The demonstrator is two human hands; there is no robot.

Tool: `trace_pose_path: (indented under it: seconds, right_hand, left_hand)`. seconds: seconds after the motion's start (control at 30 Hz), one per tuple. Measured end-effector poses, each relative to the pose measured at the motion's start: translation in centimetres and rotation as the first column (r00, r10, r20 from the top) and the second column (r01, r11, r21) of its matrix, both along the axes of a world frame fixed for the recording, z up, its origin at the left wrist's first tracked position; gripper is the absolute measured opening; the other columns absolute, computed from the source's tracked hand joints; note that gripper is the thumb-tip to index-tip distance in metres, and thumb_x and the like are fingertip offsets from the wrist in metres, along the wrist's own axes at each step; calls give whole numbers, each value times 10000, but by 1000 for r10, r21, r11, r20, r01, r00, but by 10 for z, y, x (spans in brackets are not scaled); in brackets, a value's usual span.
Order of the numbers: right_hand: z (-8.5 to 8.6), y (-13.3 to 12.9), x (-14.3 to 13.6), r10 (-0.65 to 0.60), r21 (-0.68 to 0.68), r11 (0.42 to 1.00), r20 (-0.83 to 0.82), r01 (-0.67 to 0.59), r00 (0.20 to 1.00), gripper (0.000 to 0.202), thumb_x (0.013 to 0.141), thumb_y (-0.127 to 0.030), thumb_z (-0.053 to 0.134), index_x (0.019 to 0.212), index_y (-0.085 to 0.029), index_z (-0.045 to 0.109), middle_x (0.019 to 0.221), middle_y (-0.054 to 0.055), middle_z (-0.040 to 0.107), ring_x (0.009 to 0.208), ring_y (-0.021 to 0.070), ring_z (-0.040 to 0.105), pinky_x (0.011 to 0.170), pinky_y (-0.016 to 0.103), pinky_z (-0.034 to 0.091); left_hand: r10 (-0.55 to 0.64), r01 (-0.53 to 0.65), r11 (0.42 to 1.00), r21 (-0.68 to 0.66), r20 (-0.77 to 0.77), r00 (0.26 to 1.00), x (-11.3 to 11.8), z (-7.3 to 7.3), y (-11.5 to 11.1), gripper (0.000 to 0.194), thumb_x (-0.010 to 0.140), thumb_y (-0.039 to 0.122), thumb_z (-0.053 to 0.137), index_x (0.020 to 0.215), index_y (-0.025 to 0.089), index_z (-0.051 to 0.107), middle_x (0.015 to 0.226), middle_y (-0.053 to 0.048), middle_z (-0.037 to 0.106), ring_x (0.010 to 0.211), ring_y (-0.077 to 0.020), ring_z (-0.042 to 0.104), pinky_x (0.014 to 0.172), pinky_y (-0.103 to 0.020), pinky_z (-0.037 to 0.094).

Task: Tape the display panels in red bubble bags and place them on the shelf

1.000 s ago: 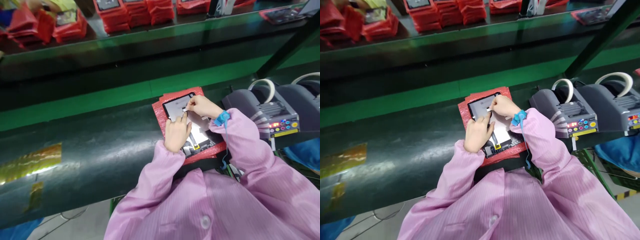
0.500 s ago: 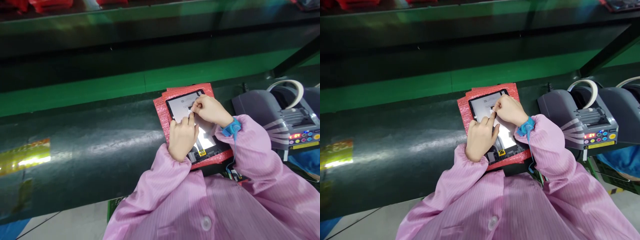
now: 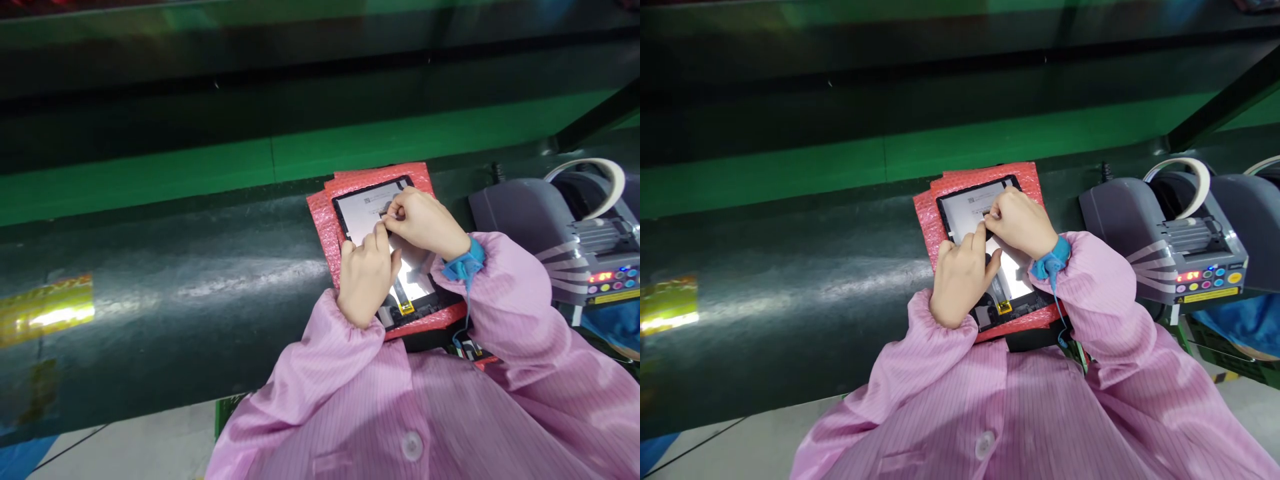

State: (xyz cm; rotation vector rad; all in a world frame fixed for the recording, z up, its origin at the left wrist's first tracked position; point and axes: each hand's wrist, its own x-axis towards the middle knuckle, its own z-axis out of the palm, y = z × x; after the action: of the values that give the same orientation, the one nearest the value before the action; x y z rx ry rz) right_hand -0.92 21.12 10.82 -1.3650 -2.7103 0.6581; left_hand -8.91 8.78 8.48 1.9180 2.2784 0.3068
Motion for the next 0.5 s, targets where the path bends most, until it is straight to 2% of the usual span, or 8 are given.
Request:
trace_pose_path:
  seconds: [0.1, 0.17, 0.23, 0.3, 0.33, 0.4, 0.5]
  right_hand:
    - [0, 6, 2, -63, 50, 997, 12, 63, 998, 209, 821, -345, 668, 732, -160, 629, 917, 87, 645, 810, 200, 614, 768, 342, 479]
    - [3, 10, 7, -146, 91, 986, 37, 143, 989, 275, 790, -406, 729, 862, -158, 637, 984, 112, 653, 848, 237, 630, 773, 378, 490]
    - [9, 11, 19, -212, 128, 971, 61, 203, 975, 353, 795, -377, 736, 1045, -165, 604, 1100, 137, 650, 915, 276, 640, 783, 408, 495]
    - [14, 7, 39, -231, 146, 964, 65, 220, 971, 308, 864, -367, 659, 1105, -195, 574, 1154, 144, 647, 970, 297, 639, 787, 421, 491]
    - [16, 2, 51, -234, 142, 965, 68, 223, 970, 243, 902, -387, 603, 1069, -212, 585, 1137, 140, 657, 965, 299, 642, 777, 421, 488]
    - [14, -11, 75, -231, 94, 970, 68, 224, 971, 219, 943, -428, 517, 925, -237, 622, 1040, 120, 683, 887, 284, 654, 731, 409, 477]
    - [3, -36, 102, -202, -21, 979, -32, 201, 979, 200, 917, -369, 539, 812, -234, 643, 892, 77, 697, 757, 238, 648, 676, 366, 461]
  left_hand:
    - [14, -14, 1000, -19, -11, 1000, 1, 0, 1, 526, 1011, 369, 454, 1418, 37, 462, 1002, -144, 681, 792, -240, 654, 823, -394, 411]
    - [15, -15, 1000, 9, 39, 999, -2, -2, 0, 491, 1014, 366, 451, 1395, 60, 491, 999, -132, 677, 799, -230, 647, 838, -386, 419]
    - [27, -43, 992, 116, 139, 990, -8, -6, -7, 397, 1029, 334, 411, 1315, 102, 559, 1004, -119, 661, 865, -225, 642, 858, -369, 434]
    - [132, -199, 941, 272, 246, 960, -17, -13, -17, 350, 1033, 309, 384, 1243, 130, 600, 1037, -122, 629, 963, -224, 624, 892, -357, 452]
    - [205, -304, 895, 327, 302, 931, -21, -18, -23, 341, 1027, 318, 396, 1223, 136, 607, 1054, -126, 612, 988, -225, 613, 901, -356, 462]
    - [314, -457, 829, 323, 408, 857, -28, -27, -33, 345, 998, 370, 461, 1202, 137, 615, 1027, -118, 601, 940, -221, 610, 881, -362, 488]
    - [317, -488, 858, 163, 580, 751, -33, -39, -41, 367, 947, 427, 542, 1155, 140, 634, 933, -84, 633, 808, -195, 614, 811, -347, 516]
